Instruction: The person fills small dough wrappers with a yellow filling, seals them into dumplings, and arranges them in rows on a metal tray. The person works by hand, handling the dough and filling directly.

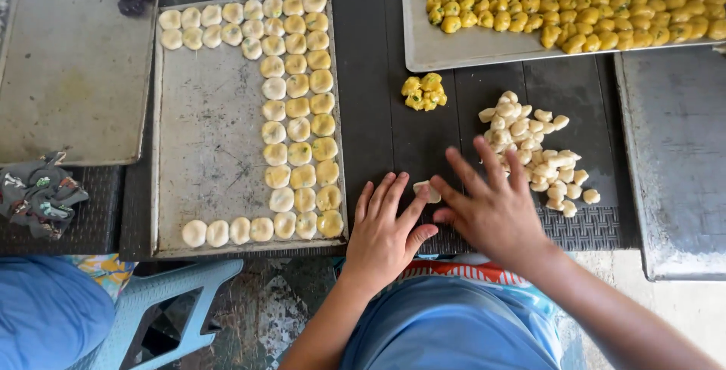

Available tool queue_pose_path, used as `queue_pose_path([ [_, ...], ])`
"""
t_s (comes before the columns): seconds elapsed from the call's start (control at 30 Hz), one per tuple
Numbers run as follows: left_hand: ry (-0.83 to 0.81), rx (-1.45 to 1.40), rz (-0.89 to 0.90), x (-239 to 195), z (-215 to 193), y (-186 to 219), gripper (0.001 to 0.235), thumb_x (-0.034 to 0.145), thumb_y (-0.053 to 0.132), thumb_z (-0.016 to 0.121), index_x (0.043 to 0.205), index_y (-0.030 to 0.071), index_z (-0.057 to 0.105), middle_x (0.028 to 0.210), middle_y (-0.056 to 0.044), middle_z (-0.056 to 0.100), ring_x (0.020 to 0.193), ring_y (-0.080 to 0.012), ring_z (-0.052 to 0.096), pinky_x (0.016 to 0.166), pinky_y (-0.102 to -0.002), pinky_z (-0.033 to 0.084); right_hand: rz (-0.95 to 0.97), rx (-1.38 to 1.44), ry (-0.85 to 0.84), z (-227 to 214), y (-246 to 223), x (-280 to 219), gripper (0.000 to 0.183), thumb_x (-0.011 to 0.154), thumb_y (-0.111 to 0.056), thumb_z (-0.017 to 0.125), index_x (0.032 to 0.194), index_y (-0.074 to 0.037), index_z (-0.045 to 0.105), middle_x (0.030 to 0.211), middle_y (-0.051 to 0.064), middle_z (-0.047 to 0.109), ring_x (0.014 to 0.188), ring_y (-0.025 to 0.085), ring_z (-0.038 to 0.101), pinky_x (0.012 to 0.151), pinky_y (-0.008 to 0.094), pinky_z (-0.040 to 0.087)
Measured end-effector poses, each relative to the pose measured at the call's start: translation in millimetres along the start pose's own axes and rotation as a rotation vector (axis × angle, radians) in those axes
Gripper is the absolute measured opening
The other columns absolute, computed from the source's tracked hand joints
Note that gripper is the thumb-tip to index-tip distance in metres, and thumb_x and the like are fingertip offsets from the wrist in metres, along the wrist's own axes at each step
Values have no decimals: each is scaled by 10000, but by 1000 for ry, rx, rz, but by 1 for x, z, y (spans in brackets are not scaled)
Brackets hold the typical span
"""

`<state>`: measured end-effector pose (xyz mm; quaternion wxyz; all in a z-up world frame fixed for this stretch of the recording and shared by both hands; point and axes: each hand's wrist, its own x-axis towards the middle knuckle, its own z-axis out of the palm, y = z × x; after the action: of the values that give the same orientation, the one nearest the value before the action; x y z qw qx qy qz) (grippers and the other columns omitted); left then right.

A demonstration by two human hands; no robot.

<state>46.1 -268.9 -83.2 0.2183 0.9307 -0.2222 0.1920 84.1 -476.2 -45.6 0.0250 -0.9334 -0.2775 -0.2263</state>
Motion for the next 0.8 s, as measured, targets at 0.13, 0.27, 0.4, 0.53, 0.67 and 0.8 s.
queue_pose_path([
  [0.13, 19, 6, -4, -5, 2, 0, 567, 1058, 580, 533, 1423, 167, 669, 1399, -213, 609, 1387, -420, 563, 1183, -616, 359, 36, 162, 36, 42, 48, 50, 456, 955, -297, 757, 1398, -193, 727, 1297, 66, 756, 1211, 360, 705, 890, 459, 602],
  [0.27, 40, -4, 8, -8, 0, 2, 539, 1062, 539, 566, 1423, 153, 671, 1394, -221, 614, 1384, -425, 565, 1180, -623, 362, 10, 226, 37, 83, 73, 105, 493, 967, -130, 756, 1454, -109, 682, 1325, 113, 712, 1189, 400, 684, 963, 459, 574],
  [0.4, 60, 1, 7, -7, -1, 1, 495, 1082, 488, 554, 1416, 141, 671, 1384, -223, 624, 1371, -419, 575, 1179, -607, 366, -74, 178, -65, 108, 78, 114, 261, 943, -212, 725, 1198, -162, 751, 1118, 28, 694, 1075, 322, 672, 817, 430, 574],
  [0.53, 69, 4, 4, -10, 3, 0, 467, 1074, 467, 561, 1401, 153, 675, 1378, -212, 632, 1371, -414, 580, 1183, -610, 369, 23, 125, -151, 112, 82, 105, 402, 847, -324, 831, 1218, -207, 726, 997, -13, 613, 959, 251, 663, 784, 386, 585],
  [0.67, 82, 7, -4, -12, 6, -1, 459, 1073, 463, 555, 1395, 161, 680, 1369, -212, 638, 1368, -415, 584, 1177, -614, 375, 154, 264, -256, 95, 92, 99, 366, 913, -412, 818, 1188, -188, 728, 987, -2, 603, 898, 272, 711, 750, 403, 604],
  [0.8, 78, 16, -4, -13, 6, 0, 453, 1071, 452, 554, 1396, 159, 671, 1375, -203, 629, 1375, -400, 578, 1180, -597, 375, 492, 949, -402, 61, 91, 105, 338, 939, -175, 754, 1242, -84, 636, 1054, 153, 699, 903, 258, 740, 772, 368, 622],
])
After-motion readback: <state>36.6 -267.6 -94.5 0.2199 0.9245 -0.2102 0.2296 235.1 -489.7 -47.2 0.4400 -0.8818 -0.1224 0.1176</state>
